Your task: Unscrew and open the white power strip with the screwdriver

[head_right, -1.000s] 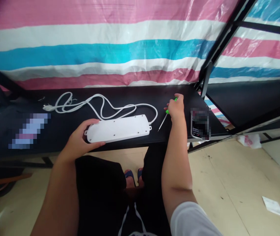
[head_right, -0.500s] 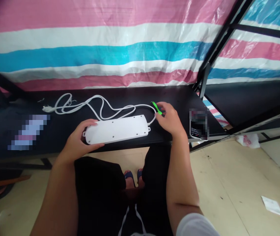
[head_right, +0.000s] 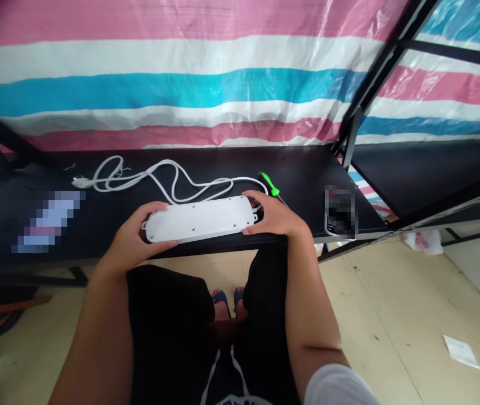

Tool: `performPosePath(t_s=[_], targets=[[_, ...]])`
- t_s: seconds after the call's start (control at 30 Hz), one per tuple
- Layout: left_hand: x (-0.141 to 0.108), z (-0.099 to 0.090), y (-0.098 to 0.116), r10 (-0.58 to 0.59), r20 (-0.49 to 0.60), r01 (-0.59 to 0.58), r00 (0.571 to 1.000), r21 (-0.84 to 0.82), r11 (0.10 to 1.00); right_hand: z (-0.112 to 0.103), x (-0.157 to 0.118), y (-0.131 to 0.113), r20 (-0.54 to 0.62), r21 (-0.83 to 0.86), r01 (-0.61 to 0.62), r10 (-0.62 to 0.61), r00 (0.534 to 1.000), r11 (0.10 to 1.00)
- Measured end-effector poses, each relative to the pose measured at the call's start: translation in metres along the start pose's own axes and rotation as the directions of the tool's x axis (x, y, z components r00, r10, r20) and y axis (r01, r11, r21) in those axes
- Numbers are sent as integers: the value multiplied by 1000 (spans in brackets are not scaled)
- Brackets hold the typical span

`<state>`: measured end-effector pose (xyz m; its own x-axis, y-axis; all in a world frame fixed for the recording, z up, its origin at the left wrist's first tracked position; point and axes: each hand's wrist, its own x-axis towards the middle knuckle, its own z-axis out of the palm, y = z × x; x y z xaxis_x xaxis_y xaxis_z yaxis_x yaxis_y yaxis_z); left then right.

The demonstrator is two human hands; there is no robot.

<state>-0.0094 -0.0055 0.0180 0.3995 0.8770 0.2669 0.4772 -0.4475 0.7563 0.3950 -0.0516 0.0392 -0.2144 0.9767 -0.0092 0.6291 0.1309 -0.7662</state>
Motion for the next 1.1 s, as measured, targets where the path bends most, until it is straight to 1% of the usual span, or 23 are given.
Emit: performPosePath(t_s=[0.17,0.33,0.53,0.77,0.97,1.1], targets=[[0,-1,2,-34,17,34,999,5,999,-1,0,0,-11,65,-1,2,1000,998],[0,0,1,-22,2,22,1000,1,1000,1,0,0,-27,90,5,-3,1000,996],[0,1,-2,18,-14,-18,1000,-11,1000,1,-1,-1,-36,114,18,-14,999,993],[0,1,0,20,-28,-20,999,-13,1000,2,-3,-4,-59,128,22,-14,998,992],[0,0,1,-3,-26,2,1000,-37,999,1,-1,0,-49,166,10,-2,999,986],[-1,1,-1,-6,-36,4,999,-50,999,1,-1,2,-56,164,18,-9,998,986]])
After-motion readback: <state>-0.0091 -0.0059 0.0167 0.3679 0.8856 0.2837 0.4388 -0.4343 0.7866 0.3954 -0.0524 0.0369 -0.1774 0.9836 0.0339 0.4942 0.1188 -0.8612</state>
